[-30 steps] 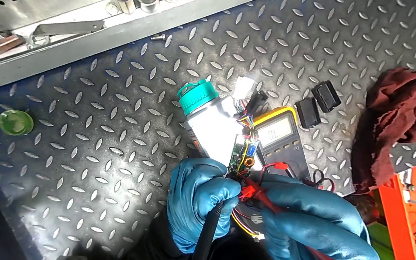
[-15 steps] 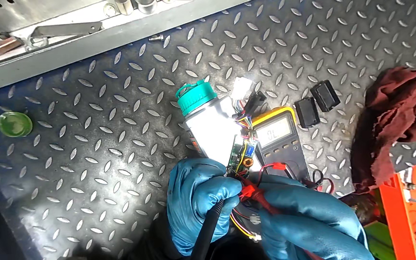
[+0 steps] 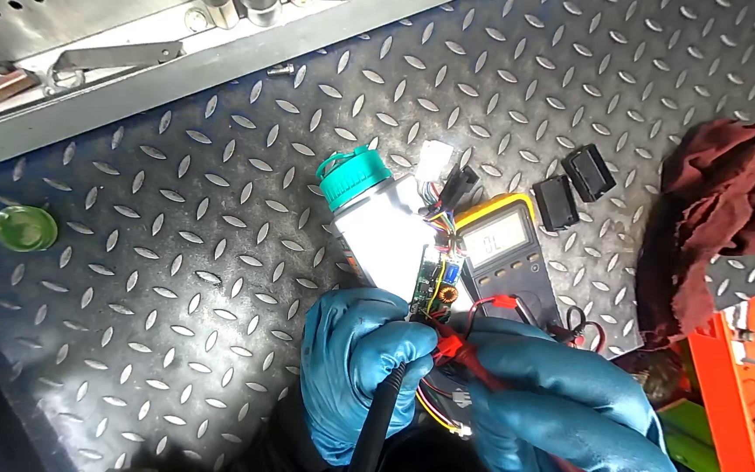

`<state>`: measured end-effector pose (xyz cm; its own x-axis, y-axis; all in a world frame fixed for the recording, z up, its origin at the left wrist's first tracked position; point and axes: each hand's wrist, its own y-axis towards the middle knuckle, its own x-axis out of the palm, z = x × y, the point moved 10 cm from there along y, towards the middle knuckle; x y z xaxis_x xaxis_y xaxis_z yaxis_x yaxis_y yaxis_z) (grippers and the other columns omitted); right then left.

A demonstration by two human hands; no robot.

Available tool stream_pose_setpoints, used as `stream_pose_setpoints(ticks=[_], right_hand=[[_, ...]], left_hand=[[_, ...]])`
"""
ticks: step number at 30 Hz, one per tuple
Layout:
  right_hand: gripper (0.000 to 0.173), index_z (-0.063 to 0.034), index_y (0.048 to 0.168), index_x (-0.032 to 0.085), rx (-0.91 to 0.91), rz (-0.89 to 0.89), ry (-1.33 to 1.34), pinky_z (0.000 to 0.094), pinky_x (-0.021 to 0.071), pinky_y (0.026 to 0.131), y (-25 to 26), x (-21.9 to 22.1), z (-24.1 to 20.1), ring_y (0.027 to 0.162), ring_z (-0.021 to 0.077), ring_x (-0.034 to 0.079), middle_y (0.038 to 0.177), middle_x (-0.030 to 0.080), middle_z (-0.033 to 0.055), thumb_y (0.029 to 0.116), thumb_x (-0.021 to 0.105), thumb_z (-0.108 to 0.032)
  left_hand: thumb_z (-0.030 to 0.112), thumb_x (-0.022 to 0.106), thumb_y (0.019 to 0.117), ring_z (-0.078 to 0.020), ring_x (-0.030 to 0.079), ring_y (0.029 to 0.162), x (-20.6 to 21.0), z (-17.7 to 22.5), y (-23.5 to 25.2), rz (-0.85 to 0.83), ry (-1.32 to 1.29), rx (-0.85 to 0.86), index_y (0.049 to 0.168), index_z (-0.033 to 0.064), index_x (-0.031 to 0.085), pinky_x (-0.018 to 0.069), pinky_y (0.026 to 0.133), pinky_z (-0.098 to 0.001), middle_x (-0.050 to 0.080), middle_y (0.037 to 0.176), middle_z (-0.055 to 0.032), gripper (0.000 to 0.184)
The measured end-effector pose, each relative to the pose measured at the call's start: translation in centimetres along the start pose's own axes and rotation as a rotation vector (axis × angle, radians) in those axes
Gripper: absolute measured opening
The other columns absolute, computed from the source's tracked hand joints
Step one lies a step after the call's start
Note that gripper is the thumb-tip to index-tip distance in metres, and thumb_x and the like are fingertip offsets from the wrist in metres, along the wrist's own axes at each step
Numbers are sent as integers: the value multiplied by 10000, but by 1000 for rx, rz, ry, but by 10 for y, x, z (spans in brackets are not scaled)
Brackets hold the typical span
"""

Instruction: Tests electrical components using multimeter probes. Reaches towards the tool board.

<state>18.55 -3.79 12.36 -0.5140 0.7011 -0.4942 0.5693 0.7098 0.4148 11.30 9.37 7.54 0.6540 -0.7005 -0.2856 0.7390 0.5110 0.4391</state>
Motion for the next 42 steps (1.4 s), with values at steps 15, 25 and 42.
stream_pose_setpoints(ticks=[15, 25, 42], right_hand=[[42, -133, 954, 628, 13, 45, 23, 316, 601, 850, -2, -1, 1, 894, 99, 647, 959, 619, -2, 977, 630, -98], [31, -145, 986, 610, -5, -31, -59, 318, 597, 898, -1, 1, 0, 947, 108, 653, 994, 615, 4, 997, 605, -116], [59, -131, 976, 595, -12, -15, -47, 339, 601, 943, -1, -4, -2, 1005, 122, 662, 1057, 623, 14, 987, 601, -73]], left_hand=[[281, 551, 1035, -67, 583, 1070, 1, -2, 1, -45, -16, -20, 928, 211, 650, 471, 958, -242, 616, 982, 67, 162], [275, 572, 1021, -71, 591, 1055, 0, -2, 3, -42, -14, -30, 908, 210, 646, 477, 949, -244, 620, 958, 69, 150], [270, 556, 1041, -68, 599, 1082, 1, -1, -2, 79, -60, -12, 925, 185, 636, 504, 963, -232, 617, 1000, 57, 165]])
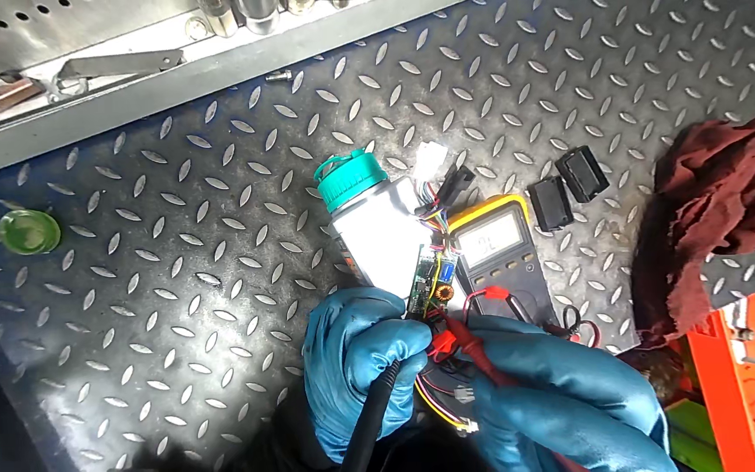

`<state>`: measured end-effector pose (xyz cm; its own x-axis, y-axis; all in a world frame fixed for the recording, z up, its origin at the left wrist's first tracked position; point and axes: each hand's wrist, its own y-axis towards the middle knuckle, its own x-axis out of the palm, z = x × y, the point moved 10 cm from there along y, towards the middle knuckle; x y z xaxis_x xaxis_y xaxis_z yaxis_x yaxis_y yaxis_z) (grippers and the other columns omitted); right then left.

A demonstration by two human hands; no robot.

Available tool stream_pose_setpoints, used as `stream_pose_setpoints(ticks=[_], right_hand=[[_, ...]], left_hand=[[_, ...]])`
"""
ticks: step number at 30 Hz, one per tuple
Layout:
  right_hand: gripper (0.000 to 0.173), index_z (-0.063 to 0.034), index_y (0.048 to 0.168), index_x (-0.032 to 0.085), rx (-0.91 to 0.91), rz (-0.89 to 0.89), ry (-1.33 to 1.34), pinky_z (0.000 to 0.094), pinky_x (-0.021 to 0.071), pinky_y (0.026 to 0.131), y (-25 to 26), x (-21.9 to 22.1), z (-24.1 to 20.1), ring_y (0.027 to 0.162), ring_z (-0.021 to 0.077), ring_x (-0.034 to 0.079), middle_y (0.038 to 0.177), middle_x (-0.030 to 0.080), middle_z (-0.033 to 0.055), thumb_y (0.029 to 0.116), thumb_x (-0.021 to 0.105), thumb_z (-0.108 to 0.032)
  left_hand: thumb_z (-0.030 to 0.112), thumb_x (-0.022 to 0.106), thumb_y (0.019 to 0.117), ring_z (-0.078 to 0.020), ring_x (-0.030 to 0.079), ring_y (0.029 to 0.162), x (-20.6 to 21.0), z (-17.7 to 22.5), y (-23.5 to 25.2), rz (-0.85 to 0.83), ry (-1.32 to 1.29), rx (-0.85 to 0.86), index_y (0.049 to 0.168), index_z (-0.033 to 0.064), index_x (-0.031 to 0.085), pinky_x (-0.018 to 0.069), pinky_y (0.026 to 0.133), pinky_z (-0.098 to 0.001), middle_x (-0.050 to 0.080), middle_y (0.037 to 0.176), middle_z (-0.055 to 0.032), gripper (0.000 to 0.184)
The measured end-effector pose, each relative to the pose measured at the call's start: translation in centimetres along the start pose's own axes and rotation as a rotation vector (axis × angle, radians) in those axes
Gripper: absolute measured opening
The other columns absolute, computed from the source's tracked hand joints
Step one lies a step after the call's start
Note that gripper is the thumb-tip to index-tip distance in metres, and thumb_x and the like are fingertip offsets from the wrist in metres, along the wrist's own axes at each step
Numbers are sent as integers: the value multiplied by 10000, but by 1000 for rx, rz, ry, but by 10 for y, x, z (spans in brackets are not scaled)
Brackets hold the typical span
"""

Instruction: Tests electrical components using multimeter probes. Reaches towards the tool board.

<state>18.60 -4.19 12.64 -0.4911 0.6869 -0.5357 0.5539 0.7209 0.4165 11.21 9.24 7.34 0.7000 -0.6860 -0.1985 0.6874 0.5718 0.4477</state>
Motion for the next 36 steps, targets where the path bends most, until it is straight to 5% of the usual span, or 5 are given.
stream_pose_setpoints(ticks=[36], right_hand=[[45, -147, 980, 599, -18, -11, -110, 319, 593, 955, -3, 4, -4, 1057, 125, 653, 1127, 617, 8, 988, 598, -103]], left_hand=[[295, 560, 1043, -64, 594, 1093, 2, 5, 5, -66, 130, 0, 987, 200, 632, 504, 949, -222, 614, 1011, 59, 131]])
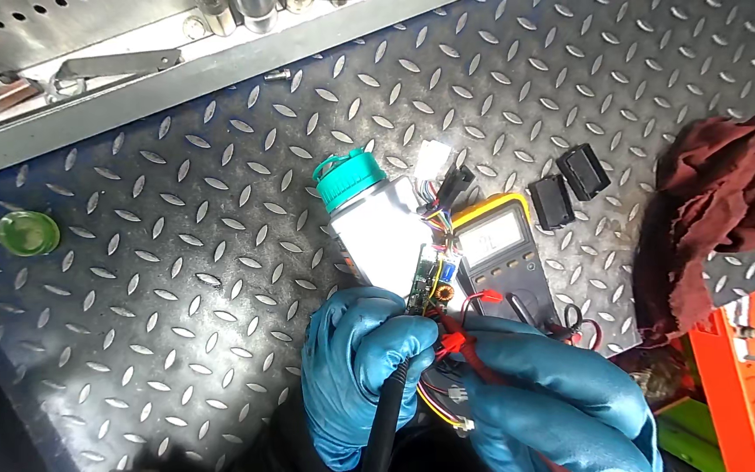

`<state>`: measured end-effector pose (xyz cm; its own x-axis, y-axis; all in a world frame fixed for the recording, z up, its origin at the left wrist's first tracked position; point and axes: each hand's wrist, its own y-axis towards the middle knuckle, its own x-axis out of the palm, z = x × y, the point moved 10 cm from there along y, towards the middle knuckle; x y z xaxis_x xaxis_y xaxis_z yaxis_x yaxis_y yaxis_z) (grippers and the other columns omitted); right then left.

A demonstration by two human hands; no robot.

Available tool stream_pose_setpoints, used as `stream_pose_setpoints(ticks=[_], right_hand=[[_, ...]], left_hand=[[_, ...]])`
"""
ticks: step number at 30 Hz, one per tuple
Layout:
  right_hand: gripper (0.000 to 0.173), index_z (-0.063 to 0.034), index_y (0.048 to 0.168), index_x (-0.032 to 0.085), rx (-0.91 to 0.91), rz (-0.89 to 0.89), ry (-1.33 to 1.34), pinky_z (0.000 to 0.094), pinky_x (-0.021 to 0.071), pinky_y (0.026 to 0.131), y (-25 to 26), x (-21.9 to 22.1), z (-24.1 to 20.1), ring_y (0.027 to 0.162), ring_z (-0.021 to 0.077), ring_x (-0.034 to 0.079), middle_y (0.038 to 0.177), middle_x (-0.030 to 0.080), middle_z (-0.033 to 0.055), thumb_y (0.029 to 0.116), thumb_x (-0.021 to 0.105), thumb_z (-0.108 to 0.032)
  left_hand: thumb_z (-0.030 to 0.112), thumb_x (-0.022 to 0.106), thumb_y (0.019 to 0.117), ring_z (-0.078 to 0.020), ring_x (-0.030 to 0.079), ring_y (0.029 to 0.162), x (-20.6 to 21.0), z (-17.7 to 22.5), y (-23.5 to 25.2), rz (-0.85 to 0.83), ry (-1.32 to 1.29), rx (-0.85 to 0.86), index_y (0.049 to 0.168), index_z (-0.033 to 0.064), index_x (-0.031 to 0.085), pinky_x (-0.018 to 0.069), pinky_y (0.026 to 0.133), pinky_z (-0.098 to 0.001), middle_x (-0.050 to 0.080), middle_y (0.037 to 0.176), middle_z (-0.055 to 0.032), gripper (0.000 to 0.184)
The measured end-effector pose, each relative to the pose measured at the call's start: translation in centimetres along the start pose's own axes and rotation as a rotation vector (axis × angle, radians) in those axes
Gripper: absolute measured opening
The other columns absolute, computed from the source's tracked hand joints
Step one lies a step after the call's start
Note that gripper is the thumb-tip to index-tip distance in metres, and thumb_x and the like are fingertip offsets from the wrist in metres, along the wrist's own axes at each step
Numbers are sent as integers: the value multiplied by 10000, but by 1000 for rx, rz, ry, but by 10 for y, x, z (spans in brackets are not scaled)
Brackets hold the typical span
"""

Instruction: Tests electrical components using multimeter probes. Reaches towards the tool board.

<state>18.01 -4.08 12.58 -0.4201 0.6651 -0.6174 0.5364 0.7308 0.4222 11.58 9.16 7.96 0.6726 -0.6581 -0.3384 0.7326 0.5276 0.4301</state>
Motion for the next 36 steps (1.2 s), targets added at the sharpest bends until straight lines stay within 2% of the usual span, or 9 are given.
stream_pose_setpoints(ticks=[3, 17, 21, 27, 30, 33, 36], right_hand=[[45, -151, 987, 602, 0, -20, -8, 322, 595, 950, 2, 2, 0, 1033, 121, 651, 1097, 611, 6, 990, 591, -107], [29, -141, 977, 612, 8, -3, -7, 348, 613, 945, 0, 0, -1, 1055, 150, 675, 1117, 634, 20, 991, 605, -117], [39, -141, 984, 606, 2, -19, -8, 367, 602, 978, 0, 0, -2, 1072, 149, 670, 1132, 628, 20, 993, 596, -104], [47, -151, 1007, 609, 4, -8, -8, 328, 591, 972, 0, 1, -1, 1087, 131, 648, 1152, 613, 7, 990, 603, -108], [44, -127, 1003, 619, -4, 25, 37, 323, 595, 958, 0, 1, -1, 1044, 117, 659, 1143, 620, 14, 990, 607, -87], [46, -149, 1014, 601, -9, -18, 1, 352, 590, 986, 1, 1, -2, 1060, 129, 654, 1132, 610, 9, 995, 590, -109], [46, -159, 1014, 606, 3, -26, -15, 326, 580, 984, 1, 2, -1, 1073, 123, 646, 1137, 612, -1, 995, 591, -120]], left_hand=[[295, 574, 1036, -65, 598, 1093, 0, -1, -1, 9, -1, -8, 985, 199, 639, 505, 948, -223, 622, 1015, 59, 127], [284, 572, 1034, -69, 602, 1092, -1, 1, -1, 8, 34, 23, 992, 201, 633, 511, 948, -232, 619, 1009, 59, 111], [291, 570, 1035, -64, 601, 1094, -1, 1, -1, 13, 43, 15, 985, 206, 633, 508, 944, -224, 622, 1011, 62, 117], [296, 575, 1032, -58, 602, 1092, -1, 0, -1, 18, 27, 2, 978, 204, 641, 507, 941, -217, 626, 1012, 64, 125], [304, 577, 1032, -55, 601, 1078, -1, -1, -2, 21, 18, -1, 981, 203, 644, 505, 936, -217, 625, 1016, 59, 132], [308, 570, 1036, -52, 600, 1080, -1, -1, -2, 17, 21, -4, 984, 208, 638, 505, 935, -214, 623, 1017, 62, 132], [308, 568, 1037, -55, 599, 1086, -1, 0, -2, 19, 26, -6, 986, 207, 643, 505, 935, -216, 625, 1017, 61, 136]])
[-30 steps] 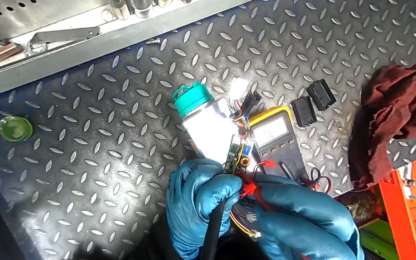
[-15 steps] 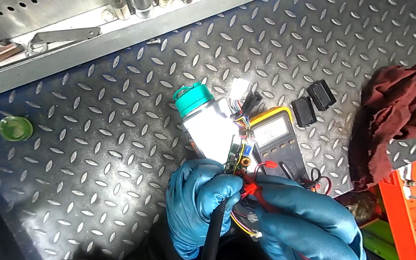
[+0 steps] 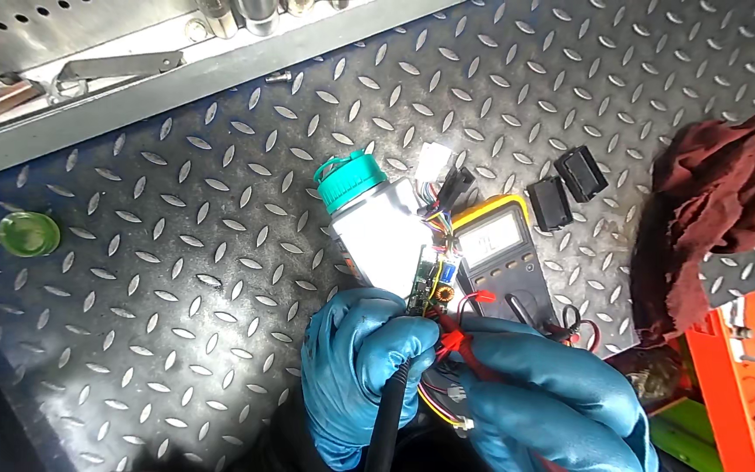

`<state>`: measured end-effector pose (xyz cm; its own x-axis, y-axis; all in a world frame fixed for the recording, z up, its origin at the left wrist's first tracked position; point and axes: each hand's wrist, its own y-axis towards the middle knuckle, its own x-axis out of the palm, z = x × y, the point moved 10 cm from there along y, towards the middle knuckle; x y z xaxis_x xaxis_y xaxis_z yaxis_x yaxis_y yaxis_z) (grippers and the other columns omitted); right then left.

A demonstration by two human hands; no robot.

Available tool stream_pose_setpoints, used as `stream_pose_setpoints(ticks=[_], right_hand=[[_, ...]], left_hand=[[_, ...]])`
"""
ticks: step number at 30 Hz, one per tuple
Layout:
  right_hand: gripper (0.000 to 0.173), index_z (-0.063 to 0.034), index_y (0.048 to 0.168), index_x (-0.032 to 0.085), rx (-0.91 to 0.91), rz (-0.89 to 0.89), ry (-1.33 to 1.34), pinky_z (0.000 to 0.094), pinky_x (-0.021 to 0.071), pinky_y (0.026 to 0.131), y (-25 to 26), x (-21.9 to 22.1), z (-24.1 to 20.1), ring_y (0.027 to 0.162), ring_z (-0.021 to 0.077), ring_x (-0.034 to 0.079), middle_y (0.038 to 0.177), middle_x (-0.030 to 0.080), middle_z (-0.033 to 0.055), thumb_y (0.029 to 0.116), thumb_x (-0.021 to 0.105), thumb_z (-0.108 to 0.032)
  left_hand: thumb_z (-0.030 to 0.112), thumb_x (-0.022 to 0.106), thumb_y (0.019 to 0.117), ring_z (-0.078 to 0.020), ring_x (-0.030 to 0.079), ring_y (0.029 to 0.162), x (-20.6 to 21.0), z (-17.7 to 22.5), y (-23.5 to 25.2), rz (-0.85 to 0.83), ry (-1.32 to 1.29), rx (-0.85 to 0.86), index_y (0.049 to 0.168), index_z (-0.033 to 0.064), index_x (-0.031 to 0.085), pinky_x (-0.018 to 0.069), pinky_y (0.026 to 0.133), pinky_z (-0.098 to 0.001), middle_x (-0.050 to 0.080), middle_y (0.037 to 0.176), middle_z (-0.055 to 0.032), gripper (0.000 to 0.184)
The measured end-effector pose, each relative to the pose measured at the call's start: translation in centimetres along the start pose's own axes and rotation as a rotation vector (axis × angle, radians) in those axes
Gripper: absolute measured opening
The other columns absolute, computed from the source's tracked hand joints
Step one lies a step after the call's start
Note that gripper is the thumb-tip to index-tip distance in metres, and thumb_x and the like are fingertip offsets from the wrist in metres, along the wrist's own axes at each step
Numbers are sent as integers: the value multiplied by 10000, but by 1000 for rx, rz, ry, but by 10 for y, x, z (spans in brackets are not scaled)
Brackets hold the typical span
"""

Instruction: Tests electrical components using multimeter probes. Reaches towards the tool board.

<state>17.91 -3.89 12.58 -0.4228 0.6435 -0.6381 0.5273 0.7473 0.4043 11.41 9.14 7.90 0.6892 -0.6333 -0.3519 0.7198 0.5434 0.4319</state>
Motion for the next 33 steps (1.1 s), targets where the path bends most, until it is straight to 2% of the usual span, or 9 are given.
stream_pose_setpoints(ticks=[3, 7, 10, 13, 16, 21, 24, 33], right_hand=[[55, -144, 1011, 598, -3, 11, 45, 326, 593, 958, 0, -2, 1, 1054, 128, 652, 1136, 614, 11, 987, 605, -95], [105, -172, 1052, 640, 97, 134, 184, 266, 612, 877, 1, -12, 11, 1058, 98, 667, 1144, 648, -31, 984, 641, -91], [90, -228, 1062, 661, 176, 285, 214, 208, 622, 742, 5, -23, 20, 960, 71, 695, 1129, 665, -68, 993, 654, -170], [65, -197, 1034, 668, 218, 345, 288, 209, 618, 718, 11, -23, 27, 914, 88, 691, 1055, 657, -40, 982, 675, -157], [79, -189, 1063, 662, 219, 303, 271, 209, 610, 762, 11, -18, 27, 958, 93, 686, 1065, 657, -35, 990, 662, -159], [77, -204, 1053, 662, 224, 293, 254, 199, 612, 719, 11, -18, 26, 923, 81, 689, 1072, 656, -45, 988, 658, -163], [82, -201, 1064, 665, 225, 290, 241, 198, 607, 751, 11, -17, 27, 953, 78, 684, 1079, 654, -47, 991, 660, -163], [72, -182, 1047, 666, 234, 293, 256, 213, 615, 756, 12, -17, 28, 949, 95, 687, 1066, 657, -29, 984, 662, -148]], left_hand=[[309, 568, 1036, -58, 596, 1090, 0, 0, 0, -11, 0, 5, 980, 202, 638, 503, 940, -217, 621, 1016, 57, 140], [287, 596, 1021, -60, 603, 1065, 0, 0, 2, -19, -6, -1, 957, 201, 635, 510, 921, -214, 616, 981, 57, 114], [292, 590, 1020, -52, 602, 1060, 0, -1, 3, -24, 7, -15, 973, 212, 632, 501, 919, -204, 616, 978, 61, 102], [294, 597, 1017, -53, 604, 1054, 0, 0, 2, -17, 7, -7, 964, 212, 626, 503, 916, -204, 613, 972, 63, 102], [283, 605, 1017, -63, 605, 1062, 0, 0, 2, -10, 4, 4, 967, 201, 639, 510, 921, -218, 617, 980, 55, 102], [281, 599, 1018, -69, 603, 1078, 0, 1, 0, -3, 12, 6, 990, 208, 640, 512, 922, -222, 618, 1006, 55, 88], [280, 604, 1014, -57, 596, 1076, 1, 1, 1, -12, 23, -2, 973, 210, 632, 502, 931, -214, 611, 995, 61, 86], [281, 566, 1036, -62, 596, 1082, 0, 1, 1, -4, -9, 18, 967, 197, 636, 504, 938, -219, 609, 992, 57, 130]])
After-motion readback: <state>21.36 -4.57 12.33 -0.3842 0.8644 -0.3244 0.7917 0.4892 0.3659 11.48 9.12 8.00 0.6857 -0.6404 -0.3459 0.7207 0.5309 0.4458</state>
